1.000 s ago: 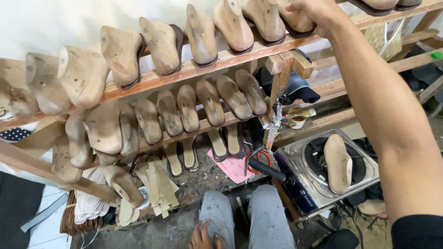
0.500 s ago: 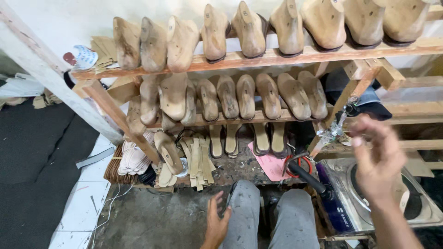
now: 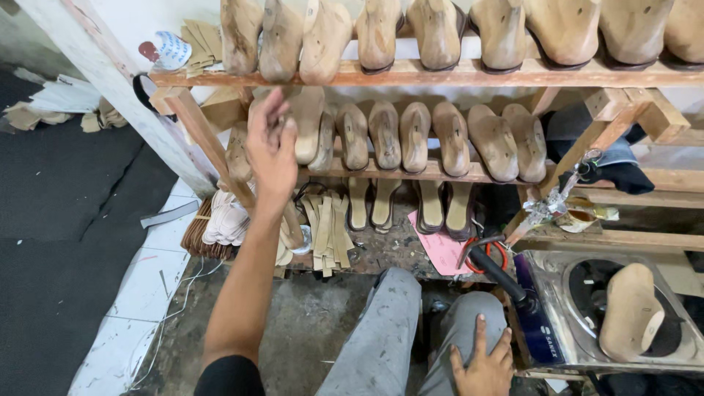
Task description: The person picks wooden shoe lasts from a rack and fits brown insoles onto them, pressing the insole into place on the last by hand. They place the fitted lasts back onto the rack shelves and repeat the process with additional lasts.
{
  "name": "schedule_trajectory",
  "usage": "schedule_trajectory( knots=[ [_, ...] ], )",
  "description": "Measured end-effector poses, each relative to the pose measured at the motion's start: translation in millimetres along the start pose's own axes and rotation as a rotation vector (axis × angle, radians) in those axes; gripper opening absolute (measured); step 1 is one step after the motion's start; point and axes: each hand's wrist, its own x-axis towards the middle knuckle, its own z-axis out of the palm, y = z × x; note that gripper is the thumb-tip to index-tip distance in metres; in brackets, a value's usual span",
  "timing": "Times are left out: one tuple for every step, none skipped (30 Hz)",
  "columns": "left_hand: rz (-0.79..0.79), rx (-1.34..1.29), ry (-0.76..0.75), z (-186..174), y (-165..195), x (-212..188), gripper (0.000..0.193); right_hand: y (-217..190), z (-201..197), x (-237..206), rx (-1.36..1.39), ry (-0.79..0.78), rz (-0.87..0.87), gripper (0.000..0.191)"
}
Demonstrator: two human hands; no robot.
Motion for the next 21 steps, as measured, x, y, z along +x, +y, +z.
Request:
schedule_trajectory(
  knots=[
    [-0.009, -0.029, 0.008, 5, -1, 11, 0.051, -3, -6, 0, 0.000, -0.027, -0.001, 0.100],
    [0.029, -0.021, 0.017, 9, -3, 20, 0.052, -6, -12, -1, 0.012, -0.033, 0.007, 0.099],
    [0.068, -0.015, 0.024, 13, -5, 27, 0.053, -9, -17, -2, 0.025, -0.038, 0.015, 0.099],
    [0.108, -0.011, 0.032, 17, -9, 34, 0.055, -10, -21, -2, 0.036, -0.041, 0.024, 0.098],
    [0.126, 0.042, 0.027, 21, -13, 39, 0.055, -12, -23, -3, 0.041, -0.034, 0.030, 0.097],
    [0.145, 0.096, 0.021, 25, -17, 45, 0.055, -12, -24, -3, 0.048, -0.026, 0.037, 0.097],
    [0.162, 0.150, 0.013, 29, -22, 52, 0.056, -13, -25, -3, 0.054, -0.020, 0.046, 0.097],
    [0.220, 0.266, 0.022, 33, -28, 60, 0.056, -11, -25, -4, 0.052, -0.041, 0.054, 0.097],
    [0.280, 0.381, 0.031, 40, -35, 73, 0.057, -10, -24, -3, 0.051, -0.058, 0.062, 0.097],
    [0.342, 0.494, 0.041, 47, -41, 87, 0.058, -9, -23, -3, 0.050, -0.074, 0.070, 0.097],
    [0.292, 0.514, 0.043, 54, -46, 105, 0.058, -8, -22, -2, 0.070, -0.063, 0.039, 0.097],
    [0.235, 0.532, 0.043, 63, -50, 120, 0.060, -6, -22, -2, 0.085, -0.056, 0.009, 0.097],
    [0.176, 0.552, 0.040, 67, -53, 124, 0.061, -6, -22, -4, 0.100, -0.052, -0.019, 0.096],
    [0.126, 0.554, 0.054, 73, -55, 125, 0.057, -5, -23, -5, 0.098, -0.051, -0.010, 0.096],
    [0.079, 0.559, 0.068, 78, -54, 125, 0.054, -7, -23, -6, 0.100, -0.048, -0.003, 0.096],
    [0.032, 0.562, 0.084, 82, -50, 123, 0.050, -7, -24, -7, 0.101, -0.044, 0.002, 0.096],
    [0.035, 0.535, 0.084, 82, -44, 116, 0.051, -8, -25, -8, 0.107, -0.050, 0.007, 0.095],
    [0.038, 0.507, 0.083, 81, -36, 106, 0.051, -9, -27, -9, 0.114, -0.055, 0.012, 0.095],
    [0.043, 0.477, 0.086, 80, -27, 97, 0.052, -9, -29, -8, 0.119, -0.056, 0.016, 0.095],
    [0.124, 0.462, 0.094, 76, -17, 82, 0.051, -10, -30, -7, 0.134, -0.043, 0.003, 0.094],
    [0.199, 0.448, 0.099, 71, -8, 61, 0.051, -10, -33, -7, 0.146, -0.036, -0.008, 0.093]
  ],
)
